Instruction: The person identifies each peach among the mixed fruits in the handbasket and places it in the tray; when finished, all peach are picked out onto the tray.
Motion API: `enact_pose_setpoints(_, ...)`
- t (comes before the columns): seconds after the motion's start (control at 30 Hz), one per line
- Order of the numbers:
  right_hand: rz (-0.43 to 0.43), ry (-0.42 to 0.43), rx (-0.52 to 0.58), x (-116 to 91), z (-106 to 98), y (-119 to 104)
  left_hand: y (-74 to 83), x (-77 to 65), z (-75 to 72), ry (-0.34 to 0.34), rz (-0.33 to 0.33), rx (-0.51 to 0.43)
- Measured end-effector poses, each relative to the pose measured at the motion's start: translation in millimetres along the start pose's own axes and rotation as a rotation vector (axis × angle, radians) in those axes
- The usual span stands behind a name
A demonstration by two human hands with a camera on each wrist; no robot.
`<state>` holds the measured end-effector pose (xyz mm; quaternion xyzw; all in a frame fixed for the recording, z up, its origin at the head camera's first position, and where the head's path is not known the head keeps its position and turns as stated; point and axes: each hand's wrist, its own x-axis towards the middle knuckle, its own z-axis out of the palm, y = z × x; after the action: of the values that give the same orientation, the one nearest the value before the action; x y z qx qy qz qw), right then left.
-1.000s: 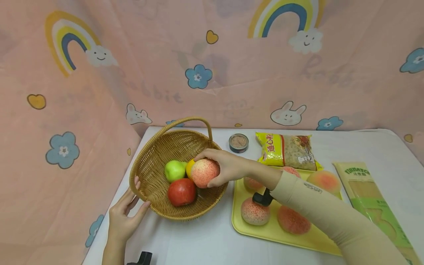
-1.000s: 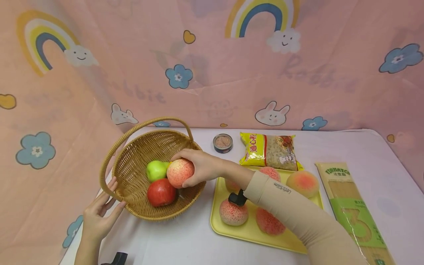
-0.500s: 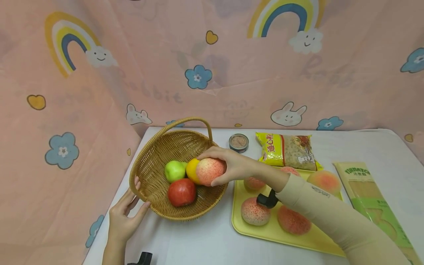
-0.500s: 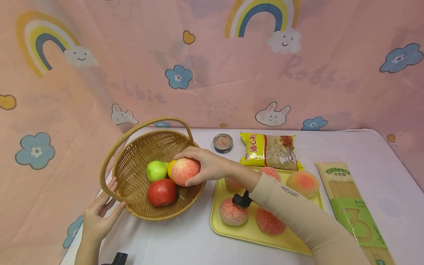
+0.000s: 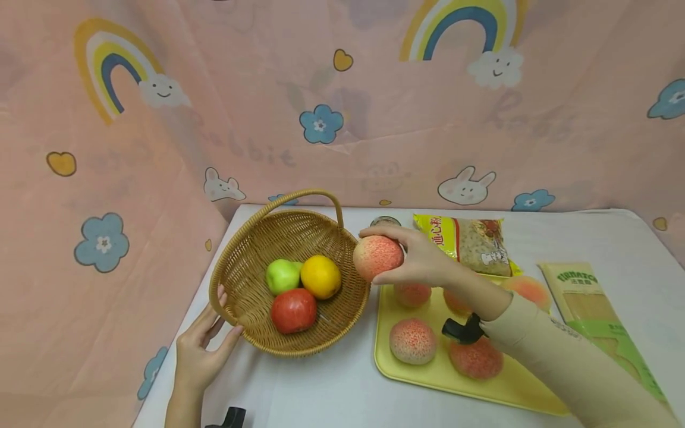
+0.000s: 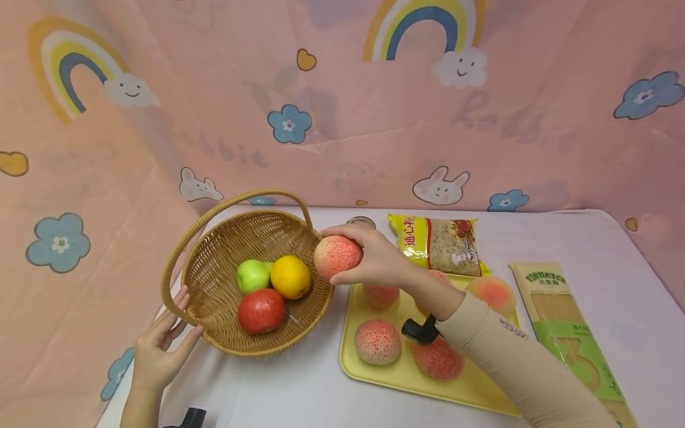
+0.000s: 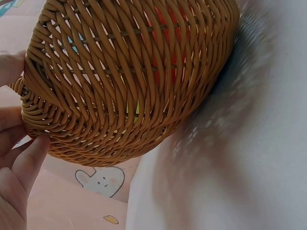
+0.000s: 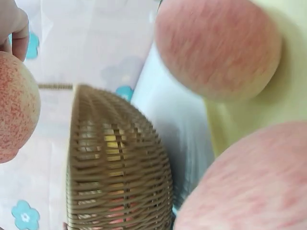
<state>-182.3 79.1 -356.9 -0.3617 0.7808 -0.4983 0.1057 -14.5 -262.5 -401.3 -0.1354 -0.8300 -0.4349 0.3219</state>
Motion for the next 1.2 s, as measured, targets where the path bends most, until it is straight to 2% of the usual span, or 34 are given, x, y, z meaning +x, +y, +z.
enact_pose_setpoints(0.17, 0.132, 0.047, 0.004, -28.5, -17.4, 8.2, 0.5, -0.3, 0.8, -0.005, 0.008, 0.002)
enact_pose_setpoints(0.3, 0.221, 0.104, -0.051, -54.9, -28.4, 14.7, -8.5, -4.7, -0.3, -0.005, -0.009, 0.008)
enact_pose_setpoints(0.43, 0.264, 0.157, -0.146, -83.8, -38.5, 18.8, -24.2, -9.7, -1.1, -0.009, -0.008, 0.002)
enact_pose_setpoints(0.53, 0.276, 0.184, -0.232, -103.3, -45.9, 20.1, -29.9, -10.8, -1.0, -0.007, 0.007, -0.014)
enact_pose_setpoints(0.67, 0.303, 0.231, -0.277, -123.4, -52.6, 21.8, -18.2, -6.1, -0.5, 0.001, 0.025, -0.032)
enact_pose_setpoints(0.8, 0.322, 0.253, -0.268, -144.2, -54.3, 26.8, -17.9, -8.6, -1.0, 0.006, 0.020, -0.040)
enact_pose_setpoints(0.9, 0.329, 0.262, -0.262, -161.9, -53.4, 32.2, -25.3, -13.4, -1.3, 0.010, 0.007, -0.034)
enact_pose_setpoints(1.0, 0.333, 0.282, -0.266, -179.9, -52.8, 39.5, -17.2, -10.1, -0.4, 0.015, 0.001, -0.032)
enact_pose_setpoints(1.07, 0.364, 0.290, -0.278, -192.8, -52.4, 44.8, -11.1, -7.0, 0.4, 0.016, 0.002, -0.039)
enact_pose_setpoints(1.2, 0.509, 0.273, -0.277, -218.4, -52.3, 54.0, -3.2, -2.1, 2.2, 0.011, 0.011, -0.044)
